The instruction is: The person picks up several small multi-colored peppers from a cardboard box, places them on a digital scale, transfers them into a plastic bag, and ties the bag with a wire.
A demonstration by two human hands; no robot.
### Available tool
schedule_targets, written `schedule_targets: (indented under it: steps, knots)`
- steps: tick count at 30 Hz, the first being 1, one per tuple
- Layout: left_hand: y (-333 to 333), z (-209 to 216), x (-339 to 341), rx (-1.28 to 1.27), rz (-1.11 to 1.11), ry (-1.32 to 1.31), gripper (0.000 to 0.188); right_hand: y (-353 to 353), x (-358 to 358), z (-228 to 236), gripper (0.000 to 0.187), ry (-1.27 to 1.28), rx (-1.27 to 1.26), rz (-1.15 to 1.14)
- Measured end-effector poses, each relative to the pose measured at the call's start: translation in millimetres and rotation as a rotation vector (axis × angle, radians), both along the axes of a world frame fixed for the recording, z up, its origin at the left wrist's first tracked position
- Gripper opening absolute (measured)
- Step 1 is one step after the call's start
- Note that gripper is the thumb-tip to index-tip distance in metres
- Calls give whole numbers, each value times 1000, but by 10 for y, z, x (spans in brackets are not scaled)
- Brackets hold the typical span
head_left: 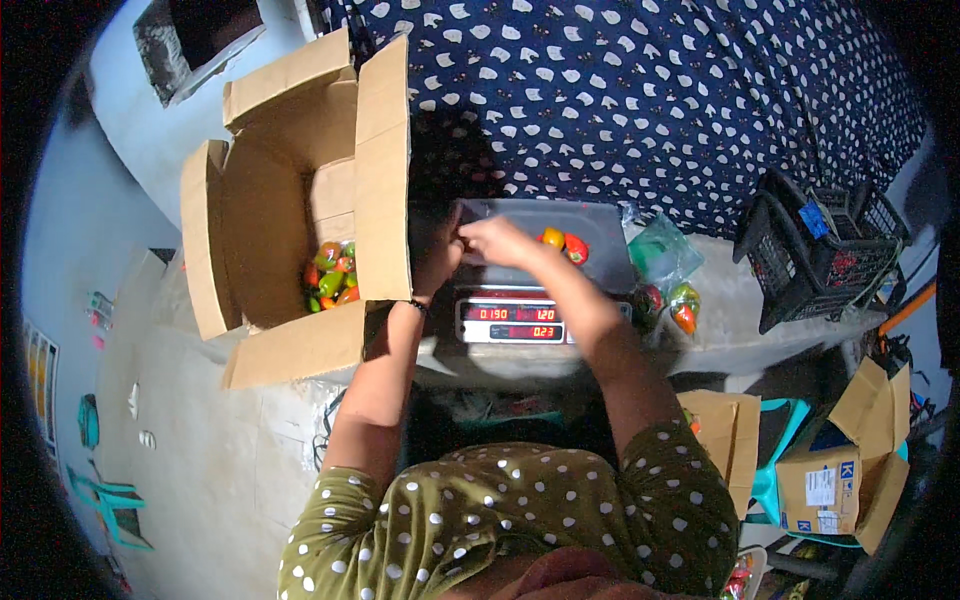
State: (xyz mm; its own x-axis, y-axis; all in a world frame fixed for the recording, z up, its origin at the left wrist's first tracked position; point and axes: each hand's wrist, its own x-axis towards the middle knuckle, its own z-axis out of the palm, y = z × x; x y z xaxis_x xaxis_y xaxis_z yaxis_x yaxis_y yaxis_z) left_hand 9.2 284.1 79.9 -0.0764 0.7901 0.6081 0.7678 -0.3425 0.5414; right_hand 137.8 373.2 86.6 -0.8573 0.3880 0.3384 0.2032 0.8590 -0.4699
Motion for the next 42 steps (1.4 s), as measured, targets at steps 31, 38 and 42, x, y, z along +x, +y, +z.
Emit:
schedule_targets:
  steps: [31, 38, 42]
  knots:
    - [-145, 94, 58, -222, -295, -170, 61, -929, 715, 804, 37, -128, 350, -210]
    - [-203, 107, 51, -195, -416, -252, 57, -633, 99, 522, 33, -239, 229, -409]
    - [-201, -108, -146, -118, -72, -65, 56, -445, 51, 482, 32, -220, 1, -256]
